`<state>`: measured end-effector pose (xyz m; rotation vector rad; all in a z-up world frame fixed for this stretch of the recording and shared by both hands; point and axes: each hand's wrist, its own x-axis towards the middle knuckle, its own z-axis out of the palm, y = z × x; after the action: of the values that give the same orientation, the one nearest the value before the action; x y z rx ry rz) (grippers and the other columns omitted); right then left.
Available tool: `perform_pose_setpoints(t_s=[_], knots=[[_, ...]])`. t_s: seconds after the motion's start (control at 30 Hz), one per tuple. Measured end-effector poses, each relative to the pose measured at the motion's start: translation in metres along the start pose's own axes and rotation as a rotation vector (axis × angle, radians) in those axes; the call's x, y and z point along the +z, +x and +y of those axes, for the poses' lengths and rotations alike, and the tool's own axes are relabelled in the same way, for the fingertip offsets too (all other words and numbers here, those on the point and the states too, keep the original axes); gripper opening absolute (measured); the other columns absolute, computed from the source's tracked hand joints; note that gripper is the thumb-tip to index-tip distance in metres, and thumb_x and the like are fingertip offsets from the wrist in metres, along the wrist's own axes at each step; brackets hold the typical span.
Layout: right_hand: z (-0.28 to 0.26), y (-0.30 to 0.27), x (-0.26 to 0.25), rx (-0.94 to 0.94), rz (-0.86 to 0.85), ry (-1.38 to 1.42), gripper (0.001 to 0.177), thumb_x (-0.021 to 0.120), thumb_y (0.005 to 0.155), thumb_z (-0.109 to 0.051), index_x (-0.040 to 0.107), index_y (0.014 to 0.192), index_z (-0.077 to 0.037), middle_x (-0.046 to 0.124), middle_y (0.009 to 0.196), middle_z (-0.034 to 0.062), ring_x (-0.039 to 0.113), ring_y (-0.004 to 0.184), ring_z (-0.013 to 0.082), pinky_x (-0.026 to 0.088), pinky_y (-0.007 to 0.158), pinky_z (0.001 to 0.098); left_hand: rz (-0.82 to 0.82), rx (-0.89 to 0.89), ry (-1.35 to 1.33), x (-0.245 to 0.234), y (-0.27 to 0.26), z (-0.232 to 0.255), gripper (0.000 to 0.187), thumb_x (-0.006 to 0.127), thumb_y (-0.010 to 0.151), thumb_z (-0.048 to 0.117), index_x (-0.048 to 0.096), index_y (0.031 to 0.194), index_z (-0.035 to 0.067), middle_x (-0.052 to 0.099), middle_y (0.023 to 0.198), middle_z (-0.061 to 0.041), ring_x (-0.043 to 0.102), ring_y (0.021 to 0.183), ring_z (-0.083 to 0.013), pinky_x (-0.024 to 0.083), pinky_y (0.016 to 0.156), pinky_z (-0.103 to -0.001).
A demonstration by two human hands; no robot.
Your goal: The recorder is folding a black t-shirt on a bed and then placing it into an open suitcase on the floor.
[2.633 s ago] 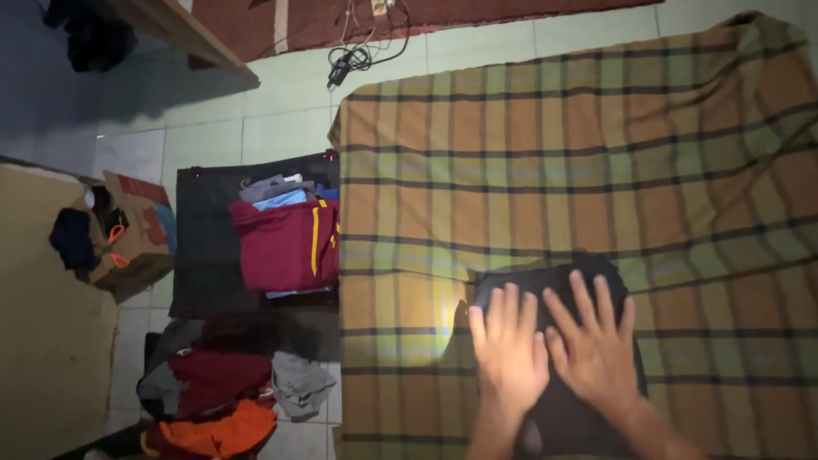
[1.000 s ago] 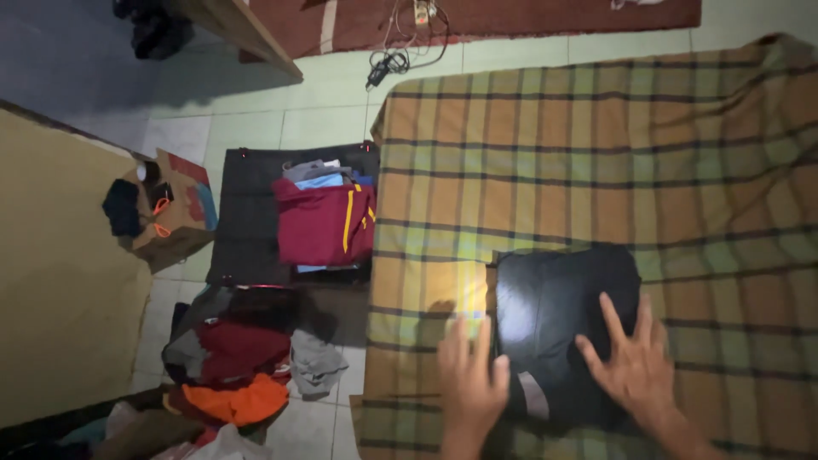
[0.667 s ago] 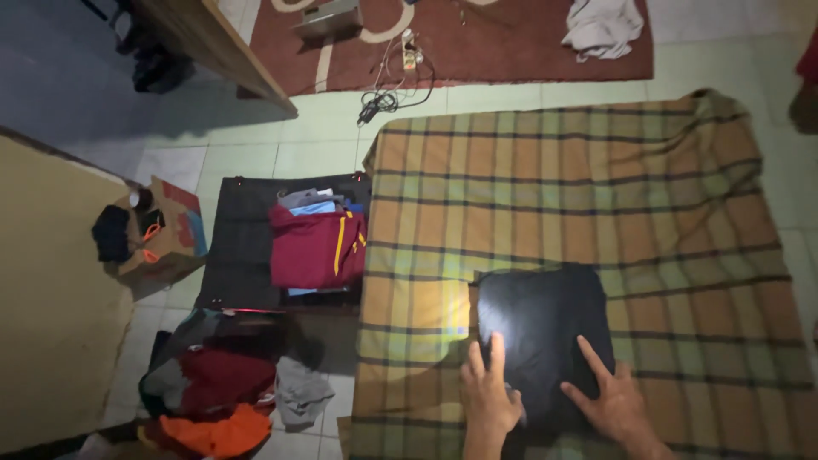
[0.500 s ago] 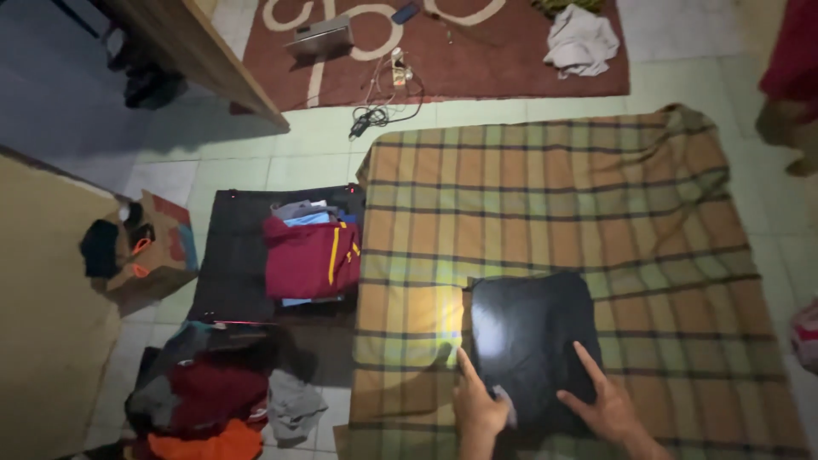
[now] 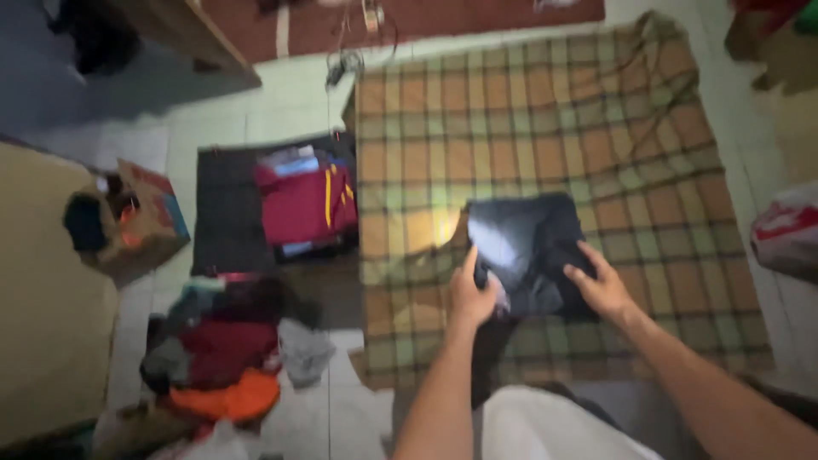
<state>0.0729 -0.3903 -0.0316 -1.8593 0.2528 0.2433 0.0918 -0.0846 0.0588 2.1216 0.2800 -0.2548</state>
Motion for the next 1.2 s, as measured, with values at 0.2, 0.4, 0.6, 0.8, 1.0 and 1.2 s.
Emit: perform_pose_setpoints(t_s=[0.2, 0.4, 0.6, 0.8, 1.0, 1.2], knots=[[-0.043, -0.005, 0.016, 0.146, 0.091, -0.1, 0.081, 0.08, 0.084, -0.034, 0.047, 0.155, -0.012, 0.063, 0.141, 0.0173, 0.059, 0.128, 0.0236, 0.048, 0.106, 0.0368, -0.204, -0.039, -0.19, -0.008, -0.006, -0.012, 0.12, 0.091, 0.062, 0.027, 0.027, 0.164, 0.021, 0.056, 0.137, -0.021, 0.058, 0.13, -0.0364, 0.048, 0.108, -0.044], [-0.068, -0.022, 0.026, 0.259, 0.092, -0.088, 0.092, 0.086, 0.076, -0.036, 0.045, 0.156, -0.015, 0.066, 0.137, 0.0161, 0.064, 0.124, 0.0237, 0.052, 0.103, 0.0364, -0.325, -0.051, -0.174, -0.019, -0.024, -0.02, 0.124, 0.09, 0.064, 0.021, 0.022, 0.167, 0.026, 0.05, 0.147, -0.022, 0.05, 0.138, -0.0366, 0.044, 0.112, -0.045], [-0.056, -0.026, 0.03, 0.255, 0.107, -0.212, 0.095, 0.087, 0.073, -0.041, 0.046, 0.155, -0.016, 0.066, 0.137, 0.018, 0.064, 0.125, 0.0258, 0.051, 0.105, 0.0378, -0.397, -0.032, -0.101, -0.033, -0.041, -0.003, 0.132, 0.098, 0.058, 0.034, 0.022, 0.166, 0.027, 0.042, 0.154, -0.024, 0.043, 0.145, -0.0376, 0.039, 0.118, -0.044], [-0.07, -0.034, 0.037, 0.303, 0.126, -0.235, 0.092, 0.086, 0.074, -0.042, 0.048, 0.154, -0.018, 0.065, 0.139, 0.0187, 0.063, 0.128, 0.0281, 0.05, 0.106, 0.0393, -0.438, -0.078, 0.042, -0.054, -0.052, 0.028, 0.136, 0.102, 0.054, 0.031, 0.022, 0.164, 0.031, 0.017, 0.163, -0.028, 0.031, 0.151, -0.0382, 0.037, 0.12, -0.043], [-0.064, -0.03, 0.028, 0.274, 0.103, -0.269, 0.09, 0.087, 0.075, -0.042, 0.049, 0.154, -0.02, 0.065, 0.138, 0.0199, 0.064, 0.127, 0.0289, 0.051, 0.105, 0.0391, -0.335, -0.094, -0.016, -0.03, -0.053, 0.004, 0.126, 0.096, 0.056, 0.034, 0.031, 0.163, 0.029, 0.043, 0.152, -0.023, 0.045, 0.143, -0.0381, 0.042, 0.116, -0.043], [-0.08, -0.035, 0.025, 0.296, 0.067, -0.205, 0.091, 0.086, 0.073, -0.036, 0.048, 0.154, -0.021, 0.068, 0.136, 0.0173, 0.066, 0.124, 0.0273, 0.053, 0.104, 0.0385, -0.264, -0.151, -0.062, -0.027, -0.065, 0.013, 0.116, 0.096, 0.059, 0.035, 0.037, 0.159, 0.025, 0.048, 0.143, -0.021, 0.049, 0.137, -0.0364, 0.045, 0.112, -0.044]])
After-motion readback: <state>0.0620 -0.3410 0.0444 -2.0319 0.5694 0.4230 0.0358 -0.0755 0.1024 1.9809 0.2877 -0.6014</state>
